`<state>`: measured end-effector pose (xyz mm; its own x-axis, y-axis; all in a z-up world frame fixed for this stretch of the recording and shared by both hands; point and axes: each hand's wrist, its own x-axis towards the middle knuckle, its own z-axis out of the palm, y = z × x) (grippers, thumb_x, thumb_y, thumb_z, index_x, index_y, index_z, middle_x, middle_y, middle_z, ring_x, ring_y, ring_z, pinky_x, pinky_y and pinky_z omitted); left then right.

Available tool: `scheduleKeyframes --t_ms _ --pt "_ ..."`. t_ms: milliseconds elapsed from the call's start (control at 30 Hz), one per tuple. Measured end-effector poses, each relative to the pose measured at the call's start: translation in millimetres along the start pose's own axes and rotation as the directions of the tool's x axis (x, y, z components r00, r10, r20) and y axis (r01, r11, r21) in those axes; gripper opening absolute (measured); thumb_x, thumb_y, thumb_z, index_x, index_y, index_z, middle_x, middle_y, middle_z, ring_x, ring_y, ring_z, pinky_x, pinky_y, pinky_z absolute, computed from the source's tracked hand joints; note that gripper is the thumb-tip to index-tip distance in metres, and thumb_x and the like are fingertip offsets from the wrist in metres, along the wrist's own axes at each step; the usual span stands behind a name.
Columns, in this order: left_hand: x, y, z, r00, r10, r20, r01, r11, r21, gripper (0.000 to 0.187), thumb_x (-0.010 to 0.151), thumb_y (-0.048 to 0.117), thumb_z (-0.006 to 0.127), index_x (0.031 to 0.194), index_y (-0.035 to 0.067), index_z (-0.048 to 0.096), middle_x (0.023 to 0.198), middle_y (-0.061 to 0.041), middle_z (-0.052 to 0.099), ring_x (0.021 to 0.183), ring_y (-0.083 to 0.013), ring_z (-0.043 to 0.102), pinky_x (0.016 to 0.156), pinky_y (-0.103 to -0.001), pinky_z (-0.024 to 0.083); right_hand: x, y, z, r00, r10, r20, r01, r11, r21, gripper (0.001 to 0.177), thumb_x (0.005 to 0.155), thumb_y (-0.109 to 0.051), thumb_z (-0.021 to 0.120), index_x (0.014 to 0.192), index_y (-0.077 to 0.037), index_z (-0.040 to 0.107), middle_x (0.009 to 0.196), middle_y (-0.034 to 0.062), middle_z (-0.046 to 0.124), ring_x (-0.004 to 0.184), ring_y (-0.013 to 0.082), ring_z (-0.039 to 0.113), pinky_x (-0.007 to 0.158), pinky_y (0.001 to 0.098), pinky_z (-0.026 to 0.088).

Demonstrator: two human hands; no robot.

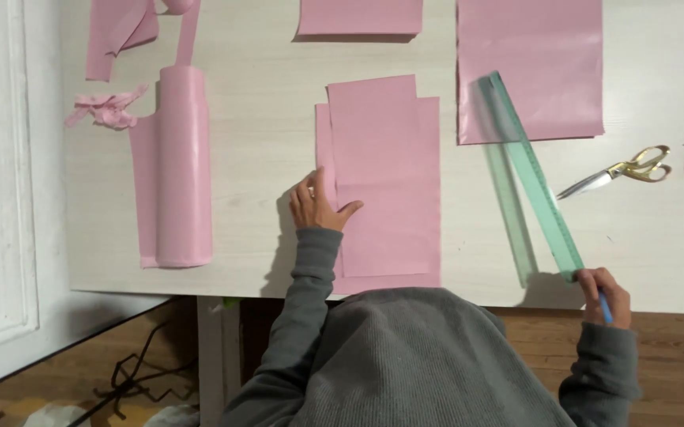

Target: The person is measuring and cutting pieces of pink leather on a workshop table.

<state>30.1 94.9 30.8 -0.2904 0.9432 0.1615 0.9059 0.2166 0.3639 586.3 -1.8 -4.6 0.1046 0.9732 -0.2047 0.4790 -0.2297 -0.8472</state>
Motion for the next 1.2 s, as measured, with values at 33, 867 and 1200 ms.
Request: scheduleKeyframes --t_ms 33,867,1200 --pt "1 -6 4 0.998 -0.051 0.045 0.053 0.998 -0.041 0.106 0.057 0.062 0.092 0.141 0.013 0.049 0.128 -0.017 0.053 0.117 -0.0374 0.048 0.094 -0.055 0.048 -6 5 1 0.999 -0.01 -0.034 0.01 1.0 -0.001 0.023 0.112 -0.011 0.056 0.1 0.003 0.069 0.085 0.0106 0.063 0.083 0.0189 0.053 0.082 0.0323 0.044" --pt "195 155 -146 0.814 0.539 0.215 -0.21 0.619 -0.756 0.052 0.096 0.01 0.07 0.146 0.005 0.056 0.146 -0.013 0.063 0.136 -0.0231 0.059 0.116 -0.034 0.044 88 -89 80 0.813 -0.515 -0.271 0.305 0.774 -0.555 0.015 0.088 -0.016 0.076 0.101 -0.01 0.07 0.08 0.0092 0.054 0.077 0.0279 0.05 0.076 0.0448 0.037" --pt "459 472 48 0.853 0.522 0.024 -0.314 0.549 -0.774 0.045 0.09 0.018 0.092 0.109 -0.012 0.064 0.095 -0.032 0.063 0.078 -0.0324 0.056 0.071 -0.034 0.049 103 -105 69 0.841 -0.436 -0.319 0.303 0.869 -0.39 0.022 0.079 -0.015 0.074 0.097 -0.005 0.066 0.08 0.0108 0.061 0.073 0.0323 0.053 0.071 0.045 0.04"
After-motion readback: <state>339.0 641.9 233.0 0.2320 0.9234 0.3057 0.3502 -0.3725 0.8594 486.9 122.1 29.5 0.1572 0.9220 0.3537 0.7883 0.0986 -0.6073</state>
